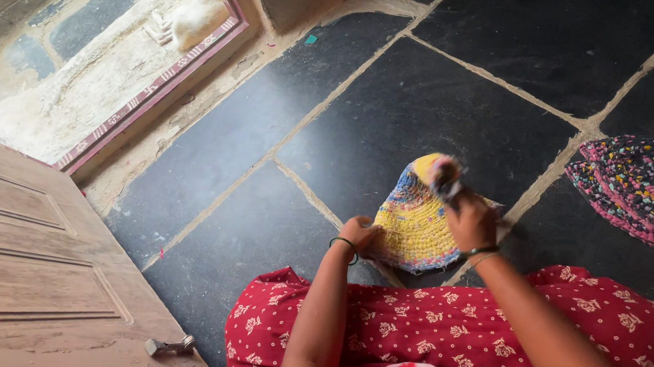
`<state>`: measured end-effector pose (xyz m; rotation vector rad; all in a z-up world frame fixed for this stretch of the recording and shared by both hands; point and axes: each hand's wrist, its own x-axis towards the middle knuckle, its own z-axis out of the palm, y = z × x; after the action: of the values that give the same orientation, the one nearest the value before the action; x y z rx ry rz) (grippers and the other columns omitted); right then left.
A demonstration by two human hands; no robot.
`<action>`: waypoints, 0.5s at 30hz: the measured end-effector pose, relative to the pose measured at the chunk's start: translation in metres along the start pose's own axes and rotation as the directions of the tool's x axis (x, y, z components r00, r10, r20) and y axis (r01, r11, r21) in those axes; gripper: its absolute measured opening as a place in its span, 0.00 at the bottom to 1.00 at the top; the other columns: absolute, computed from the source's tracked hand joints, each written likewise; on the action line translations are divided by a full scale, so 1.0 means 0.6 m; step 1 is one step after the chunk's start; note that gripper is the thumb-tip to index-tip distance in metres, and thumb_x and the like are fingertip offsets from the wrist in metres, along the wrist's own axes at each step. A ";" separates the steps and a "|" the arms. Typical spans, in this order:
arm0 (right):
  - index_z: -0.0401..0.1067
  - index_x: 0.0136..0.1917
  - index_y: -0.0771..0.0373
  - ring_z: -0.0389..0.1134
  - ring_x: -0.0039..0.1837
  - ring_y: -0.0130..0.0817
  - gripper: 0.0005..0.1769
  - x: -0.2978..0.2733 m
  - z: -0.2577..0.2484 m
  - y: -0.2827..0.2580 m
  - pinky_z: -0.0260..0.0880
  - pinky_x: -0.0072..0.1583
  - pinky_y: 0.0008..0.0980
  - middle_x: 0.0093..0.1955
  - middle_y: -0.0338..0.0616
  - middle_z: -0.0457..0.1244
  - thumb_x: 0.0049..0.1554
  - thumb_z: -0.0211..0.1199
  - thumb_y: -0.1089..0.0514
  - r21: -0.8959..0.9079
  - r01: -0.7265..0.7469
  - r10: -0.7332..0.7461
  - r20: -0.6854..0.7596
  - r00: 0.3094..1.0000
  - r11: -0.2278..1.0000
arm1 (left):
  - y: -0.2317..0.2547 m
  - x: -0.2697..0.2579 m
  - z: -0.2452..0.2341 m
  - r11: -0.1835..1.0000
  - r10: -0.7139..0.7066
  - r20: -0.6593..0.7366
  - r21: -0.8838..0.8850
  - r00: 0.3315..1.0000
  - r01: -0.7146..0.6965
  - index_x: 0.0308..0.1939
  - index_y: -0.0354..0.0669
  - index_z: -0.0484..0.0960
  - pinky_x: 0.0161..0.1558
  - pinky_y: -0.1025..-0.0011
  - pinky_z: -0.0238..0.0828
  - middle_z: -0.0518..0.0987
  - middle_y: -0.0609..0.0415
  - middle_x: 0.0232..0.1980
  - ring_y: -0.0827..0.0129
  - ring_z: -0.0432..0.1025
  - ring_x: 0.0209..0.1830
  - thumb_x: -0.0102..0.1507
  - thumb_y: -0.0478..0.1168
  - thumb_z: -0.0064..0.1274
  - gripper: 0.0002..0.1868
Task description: The person folds several circular and semi-circular woven mats by hand and stacks them on the floor.
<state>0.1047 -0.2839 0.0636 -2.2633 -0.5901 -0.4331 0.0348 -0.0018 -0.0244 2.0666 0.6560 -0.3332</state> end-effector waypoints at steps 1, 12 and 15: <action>0.73 0.62 0.63 0.70 0.63 0.51 0.16 -0.025 0.011 -0.021 0.70 0.66 0.45 0.62 0.52 0.68 0.62 0.59 0.59 -0.030 0.119 -0.118 0.040 0.992 0.992 | -0.001 -0.009 0.004 0.992 -0.061 0.029 -0.107 0.998 0.064 0.65 0.40 0.73 0.52 0.58 0.70 0.78 0.43 0.57 0.53 0.75 0.54 0.58 0.67 0.53 0.42; 0.78 0.54 0.51 0.60 0.70 0.46 0.18 -0.169 0.047 -0.075 0.57 0.70 0.48 0.65 0.41 0.65 0.52 0.59 0.65 -0.129 0.300 -0.188 0.536 0.823 0.945 | 0.086 -0.112 -0.028 0.837 -0.129 0.377 -0.455 0.917 0.305 0.58 0.30 0.79 0.39 0.59 0.74 0.81 0.45 0.45 0.60 0.77 0.40 0.58 0.65 0.59 0.41; 0.76 0.55 0.51 0.60 0.72 0.42 0.13 -0.177 0.055 -0.070 0.57 0.73 0.45 0.62 0.39 0.65 0.57 0.58 0.61 -0.193 0.361 -0.111 0.731 0.673 0.913 | 0.048 -0.078 0.013 0.837 -0.090 0.291 -0.496 0.952 0.231 0.58 0.26 0.75 0.45 0.59 0.79 0.81 0.44 0.47 0.59 0.79 0.43 0.58 0.53 0.65 0.35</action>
<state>-0.0025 -0.2639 0.0160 -2.6600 -1.3090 0.2972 0.0128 -0.0362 0.0131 1.4150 0.6753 -0.4538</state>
